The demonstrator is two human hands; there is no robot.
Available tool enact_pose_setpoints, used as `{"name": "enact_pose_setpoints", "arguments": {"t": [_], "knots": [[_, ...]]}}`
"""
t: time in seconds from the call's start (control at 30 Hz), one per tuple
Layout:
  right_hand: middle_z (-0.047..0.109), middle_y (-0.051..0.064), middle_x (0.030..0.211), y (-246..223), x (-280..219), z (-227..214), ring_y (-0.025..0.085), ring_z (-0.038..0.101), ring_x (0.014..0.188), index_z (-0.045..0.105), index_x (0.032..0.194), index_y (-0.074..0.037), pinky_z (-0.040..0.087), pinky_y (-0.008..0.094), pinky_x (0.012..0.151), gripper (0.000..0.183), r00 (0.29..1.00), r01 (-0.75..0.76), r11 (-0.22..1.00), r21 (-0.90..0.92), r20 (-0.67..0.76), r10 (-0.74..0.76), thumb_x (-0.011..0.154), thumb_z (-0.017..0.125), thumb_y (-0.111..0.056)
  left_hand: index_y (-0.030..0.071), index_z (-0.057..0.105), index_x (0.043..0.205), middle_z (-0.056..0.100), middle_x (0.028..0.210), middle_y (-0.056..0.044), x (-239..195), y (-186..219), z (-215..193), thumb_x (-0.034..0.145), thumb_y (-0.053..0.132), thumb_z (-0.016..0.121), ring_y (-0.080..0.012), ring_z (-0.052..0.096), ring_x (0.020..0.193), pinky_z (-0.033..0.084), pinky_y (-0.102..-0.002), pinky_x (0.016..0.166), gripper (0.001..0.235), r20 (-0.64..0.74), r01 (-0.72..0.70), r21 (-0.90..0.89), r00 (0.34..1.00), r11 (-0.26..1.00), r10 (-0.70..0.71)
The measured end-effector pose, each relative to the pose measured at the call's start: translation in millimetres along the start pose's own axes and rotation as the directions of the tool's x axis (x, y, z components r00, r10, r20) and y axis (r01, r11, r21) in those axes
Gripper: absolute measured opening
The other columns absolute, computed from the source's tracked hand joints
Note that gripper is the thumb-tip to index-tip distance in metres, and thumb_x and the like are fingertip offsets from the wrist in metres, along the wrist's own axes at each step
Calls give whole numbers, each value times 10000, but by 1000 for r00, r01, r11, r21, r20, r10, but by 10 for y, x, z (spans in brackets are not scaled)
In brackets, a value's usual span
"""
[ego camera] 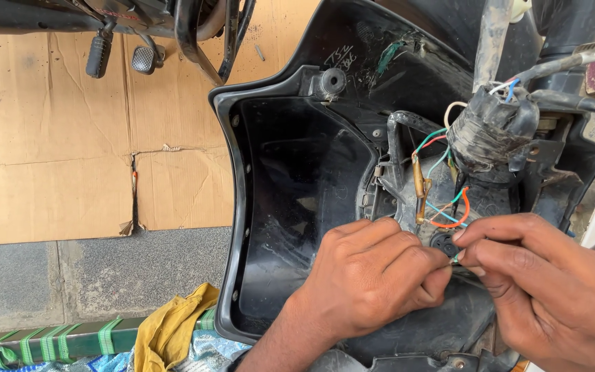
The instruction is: The person repairs the wiring harness of a motorcycle headlight assembly. They strip and twist wires together, secure connections with a small orange tie, and insert a bulb into the socket.
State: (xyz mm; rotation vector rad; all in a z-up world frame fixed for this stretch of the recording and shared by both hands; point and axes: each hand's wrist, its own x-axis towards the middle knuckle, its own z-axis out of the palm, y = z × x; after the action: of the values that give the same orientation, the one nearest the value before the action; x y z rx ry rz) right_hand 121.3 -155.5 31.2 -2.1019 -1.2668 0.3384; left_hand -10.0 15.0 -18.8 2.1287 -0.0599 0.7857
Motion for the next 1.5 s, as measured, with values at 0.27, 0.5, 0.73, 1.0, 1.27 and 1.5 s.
{"name": "enact_pose_setpoints", "arguments": {"t": [0.27, 0.5, 0.73, 1.0, 1.27, 1.5], "knots": [[743, 104, 1041, 79, -10, 16, 151, 735, 864, 726, 981, -24, 619, 230, 731, 144, 999, 49, 998, 43, 1, -49, 874, 680, 60, 99, 642, 965, 631, 856, -10, 5, 33, 30, 916, 82, 807, -180, 622, 713, 493, -303, 626, 173, -61, 22, 49, 998, 999, -19], [770, 115, 1083, 172, -63, -3, 172, 761, 898, 708, 996, -31, 647, 240, 762, 176, 999, -15, 992, 129, 52, 8, 872, 639, 73, 100, 652, 978, 640, 861, -11, 10, 49, -7, 919, 74, 811, -183, 638, 721, 507, -302, 633, 171, -98, 38, 33, 995, 999, -35], [771, 85, 999, 123, -45, -25, 171, 757, 903, 719, 975, -27, 650, 255, 762, 131, 998, -46, 998, 48, 40, 44, 876, 680, 49, 112, 690, 985, 658, 796, 7, 50, 65, -109, 890, 89, 833, -172, 638, 693, 506, -292, 620, 173, -40, 73, -41, 996, 996, -75], [774, 65, 965, 63, -25, -29, 159, 795, 883, 717, 966, -28, 623, 257, 748, 129, 999, -39, 999, 18, -9, 39, 839, 732, -10, 101, 674, 925, 616, 780, -4, 83, 70, -94, 859, 75, 856, -191, 623, 687, 485, -304, 593, 195, -61, 34, 6, 998, 999, -34], [776, 72, 951, 79, -61, -21, 157, 800, 869, 701, 963, -14, 621, 260, 757, 124, 997, -30, 996, 84, -73, 36, 860, 744, -68, 85, 686, 947, 620, 775, -5, 154, 115, -92, 803, 25, 829, -184, 627, 682, 475, -289, 581, 211, -45, 48, -59, 998, 997, -51], [774, 85, 961, 38, -8, -89, 171, 753, 882, 711, 955, 0, 633, 240, 724, 113, 999, -12, 992, 127, -37, 17, 851, 736, -36, 71, 667, 939, 635, 784, -11, 144, 151, 12, 787, -5, 801, -189, 639, 703, 492, -283, 588, 216, -78, 65, -66, 994, 996, -70]]}}
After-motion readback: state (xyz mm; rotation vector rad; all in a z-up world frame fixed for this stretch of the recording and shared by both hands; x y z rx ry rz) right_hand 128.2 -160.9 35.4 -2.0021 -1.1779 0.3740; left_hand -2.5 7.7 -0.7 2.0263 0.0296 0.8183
